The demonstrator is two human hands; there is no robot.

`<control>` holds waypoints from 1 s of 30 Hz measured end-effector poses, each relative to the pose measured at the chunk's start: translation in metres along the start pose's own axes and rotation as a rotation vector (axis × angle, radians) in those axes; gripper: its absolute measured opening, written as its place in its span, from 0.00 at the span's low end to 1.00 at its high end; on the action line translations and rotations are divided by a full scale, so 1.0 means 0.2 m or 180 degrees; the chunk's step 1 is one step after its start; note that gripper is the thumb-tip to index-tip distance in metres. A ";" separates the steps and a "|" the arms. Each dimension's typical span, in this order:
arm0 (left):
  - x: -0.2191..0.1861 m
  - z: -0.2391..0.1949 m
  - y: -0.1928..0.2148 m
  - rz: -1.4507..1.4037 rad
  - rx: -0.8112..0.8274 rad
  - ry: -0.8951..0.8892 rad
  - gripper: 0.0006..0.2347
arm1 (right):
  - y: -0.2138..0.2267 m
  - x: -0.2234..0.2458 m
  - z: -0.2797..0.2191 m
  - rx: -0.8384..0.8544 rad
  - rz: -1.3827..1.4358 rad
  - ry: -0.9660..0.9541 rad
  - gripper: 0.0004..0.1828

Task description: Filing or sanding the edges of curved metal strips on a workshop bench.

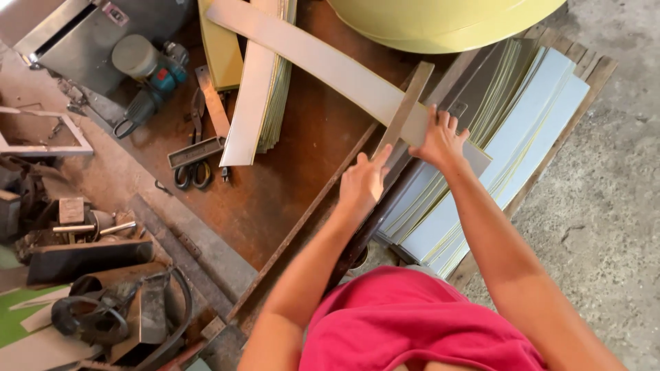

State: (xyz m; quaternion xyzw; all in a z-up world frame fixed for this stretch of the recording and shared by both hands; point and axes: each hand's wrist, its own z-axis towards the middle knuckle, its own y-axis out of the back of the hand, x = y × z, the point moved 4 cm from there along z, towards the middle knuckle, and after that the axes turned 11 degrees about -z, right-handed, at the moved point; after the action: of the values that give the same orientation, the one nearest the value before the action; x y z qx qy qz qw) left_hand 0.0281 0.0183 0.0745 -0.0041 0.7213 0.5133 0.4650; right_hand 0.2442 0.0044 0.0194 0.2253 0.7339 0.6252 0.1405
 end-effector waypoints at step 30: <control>0.01 0.08 -0.08 -0.0210 0.0198 0.0586 0.24 | -0.05 0.02 0.17 0.0323 -0.0224 -0.0204 0.75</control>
State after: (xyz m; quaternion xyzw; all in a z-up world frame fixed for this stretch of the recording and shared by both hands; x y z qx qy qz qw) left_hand 0.0456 0.0240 0.0614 -0.0605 0.7760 0.4726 0.4133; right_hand 0.2558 0.0339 0.0033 0.2261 0.7673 0.5743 0.1742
